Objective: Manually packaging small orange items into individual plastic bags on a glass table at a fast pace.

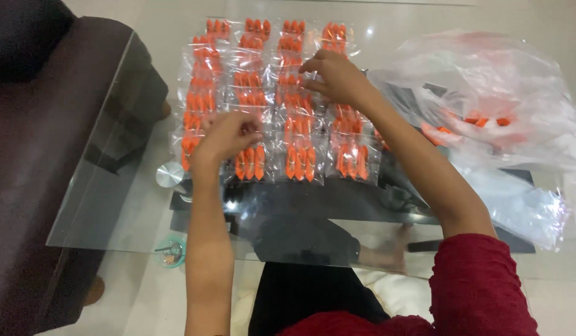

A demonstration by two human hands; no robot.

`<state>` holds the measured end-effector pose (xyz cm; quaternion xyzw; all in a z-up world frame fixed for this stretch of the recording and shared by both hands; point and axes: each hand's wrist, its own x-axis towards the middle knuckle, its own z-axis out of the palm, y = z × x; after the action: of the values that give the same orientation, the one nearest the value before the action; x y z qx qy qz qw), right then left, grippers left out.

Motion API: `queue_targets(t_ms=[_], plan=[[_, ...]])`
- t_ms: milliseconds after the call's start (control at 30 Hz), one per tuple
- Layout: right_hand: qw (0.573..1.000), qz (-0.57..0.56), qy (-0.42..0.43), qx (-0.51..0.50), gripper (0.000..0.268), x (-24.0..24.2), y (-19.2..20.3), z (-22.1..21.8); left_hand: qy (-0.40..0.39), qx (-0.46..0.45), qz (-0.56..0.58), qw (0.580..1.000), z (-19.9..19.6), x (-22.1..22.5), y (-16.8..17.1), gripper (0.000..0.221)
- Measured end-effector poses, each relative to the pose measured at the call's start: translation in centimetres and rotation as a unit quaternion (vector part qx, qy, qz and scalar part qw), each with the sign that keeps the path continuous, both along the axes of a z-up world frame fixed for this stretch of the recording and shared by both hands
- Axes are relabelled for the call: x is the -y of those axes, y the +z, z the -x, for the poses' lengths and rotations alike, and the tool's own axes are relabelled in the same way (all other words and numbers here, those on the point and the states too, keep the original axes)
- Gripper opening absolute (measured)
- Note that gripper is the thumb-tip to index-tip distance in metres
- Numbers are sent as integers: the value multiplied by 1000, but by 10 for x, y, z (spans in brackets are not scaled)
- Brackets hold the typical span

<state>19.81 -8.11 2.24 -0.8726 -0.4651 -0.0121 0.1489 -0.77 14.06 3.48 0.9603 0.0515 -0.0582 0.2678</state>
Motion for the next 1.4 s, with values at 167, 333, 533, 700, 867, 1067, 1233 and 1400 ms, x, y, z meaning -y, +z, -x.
queue_targets(t_ms=[167, 333, 533, 700, 867, 1067, 1233, 1400], plan=[[998, -15, 44, -40, 27, -10, -27, -30, -3, 26, -14, 1000, -8, -4, -18, 12], [996, -35, 62, -55, 28, -11, -39, -40, -11, 47, -47, 998, -16, -7, -38, 13], [997, -48, 37, -56, 23, -11, -39, -37, 5, 65, -12, 998, -15, -5, -36, 16], [994, -87, 31, -56, 22, -12, -34, -29, -8, 83, -28, 996, -17, -3, -36, 12], [994, -89, 5, -65, 24, -12, -50, -36, -21, 85, -24, 996, -14, -4, -34, 12], [994, -98, -2, -43, 23, -10, -45, -20, -30, 97, -50, 994, -16, -5, -37, 16], [992, -121, -23, 9, 22, 5, -13, -4, -38, 117, -33, 992, -12, -4, -24, 31], [981, -188, -44, 17, 22, 37, -5, -19, -32, 162, -9, 986, -7, -1, -10, 30]])
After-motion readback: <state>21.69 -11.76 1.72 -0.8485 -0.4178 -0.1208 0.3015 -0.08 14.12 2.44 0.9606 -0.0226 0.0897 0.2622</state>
